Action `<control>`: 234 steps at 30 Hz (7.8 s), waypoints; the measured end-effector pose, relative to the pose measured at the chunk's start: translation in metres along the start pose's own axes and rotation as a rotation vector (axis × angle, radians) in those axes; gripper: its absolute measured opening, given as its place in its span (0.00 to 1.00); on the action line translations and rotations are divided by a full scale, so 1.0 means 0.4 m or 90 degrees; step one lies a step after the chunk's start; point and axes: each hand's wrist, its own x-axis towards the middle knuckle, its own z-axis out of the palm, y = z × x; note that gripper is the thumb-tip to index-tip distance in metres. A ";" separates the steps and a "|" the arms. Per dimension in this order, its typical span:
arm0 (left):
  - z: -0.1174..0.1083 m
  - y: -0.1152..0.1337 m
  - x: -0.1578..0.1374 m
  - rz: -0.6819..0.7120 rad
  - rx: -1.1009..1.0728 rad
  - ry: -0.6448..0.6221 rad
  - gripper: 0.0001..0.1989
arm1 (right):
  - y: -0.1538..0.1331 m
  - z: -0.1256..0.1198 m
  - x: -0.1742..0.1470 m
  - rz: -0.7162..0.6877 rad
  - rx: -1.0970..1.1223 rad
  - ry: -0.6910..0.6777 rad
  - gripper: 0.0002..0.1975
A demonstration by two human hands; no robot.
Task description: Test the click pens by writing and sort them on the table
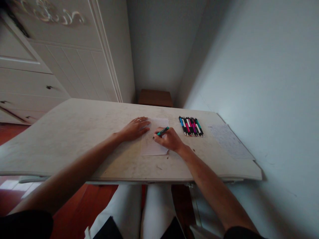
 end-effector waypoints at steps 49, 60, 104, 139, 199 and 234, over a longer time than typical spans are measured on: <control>0.007 -0.007 0.000 0.012 0.000 0.002 0.23 | 0.007 0.000 -0.006 -0.018 0.043 -0.029 0.06; 0.010 -0.011 0.001 0.010 -0.001 0.002 0.23 | 0.004 -0.001 -0.006 -0.026 0.030 -0.022 0.06; 0.006 -0.008 0.000 0.015 -0.016 0.001 0.22 | 0.011 0.005 -0.007 0.002 0.031 -0.004 0.06; 0.009 -0.013 -0.002 0.004 -0.019 0.000 0.22 | -0.001 0.001 -0.003 0.002 0.060 0.025 0.07; -0.018 -0.033 -0.009 -0.029 -0.074 0.128 0.17 | 0.132 -0.043 0.008 0.153 0.015 0.293 0.32; -0.014 -0.058 -0.011 0.041 -0.138 0.092 0.14 | 0.064 -0.055 0.022 0.279 0.460 0.280 0.17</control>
